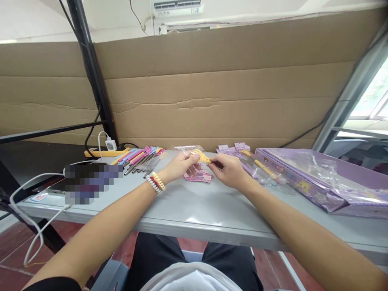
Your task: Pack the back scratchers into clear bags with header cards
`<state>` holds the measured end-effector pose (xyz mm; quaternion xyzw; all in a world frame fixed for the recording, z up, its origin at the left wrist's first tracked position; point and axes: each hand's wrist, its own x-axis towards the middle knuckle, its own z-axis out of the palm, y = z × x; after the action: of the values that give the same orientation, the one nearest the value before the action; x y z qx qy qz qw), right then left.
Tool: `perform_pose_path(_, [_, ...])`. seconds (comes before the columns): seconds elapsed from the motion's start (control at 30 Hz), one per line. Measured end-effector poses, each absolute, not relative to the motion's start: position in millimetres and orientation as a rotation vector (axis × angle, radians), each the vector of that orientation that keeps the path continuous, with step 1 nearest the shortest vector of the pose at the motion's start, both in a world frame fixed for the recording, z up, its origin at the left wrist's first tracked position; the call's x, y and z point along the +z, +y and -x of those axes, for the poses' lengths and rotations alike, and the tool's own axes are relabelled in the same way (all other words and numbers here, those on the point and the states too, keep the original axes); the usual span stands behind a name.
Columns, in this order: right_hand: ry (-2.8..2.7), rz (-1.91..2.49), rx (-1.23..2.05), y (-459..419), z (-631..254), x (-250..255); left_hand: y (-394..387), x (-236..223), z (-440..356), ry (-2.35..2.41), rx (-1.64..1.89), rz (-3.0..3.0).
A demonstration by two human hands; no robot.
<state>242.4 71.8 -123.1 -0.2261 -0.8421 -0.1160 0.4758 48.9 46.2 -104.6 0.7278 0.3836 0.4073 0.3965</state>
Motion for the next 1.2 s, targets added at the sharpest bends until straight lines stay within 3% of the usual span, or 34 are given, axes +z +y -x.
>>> perform_pose_path(0.33, [-2.066, 0.544, -0.299, 73.4, -242.5, -124.9, 47.2, -103.6, -47.2, 1.011, 0.972, -1.910])
perform_pose_path(0.83, [-2.101, 0.521, -0.237, 73.5, -239.1, -125.5, 61.4, -123.6, -49.2, 0.901, 1.452, -1.897])
perform_pose_path(1.2, [-2.080, 0.607, -0.198, 76.2, -232.6, -131.0, 60.0, -118.3, -55.6, 0.859, 1.448, -1.638])
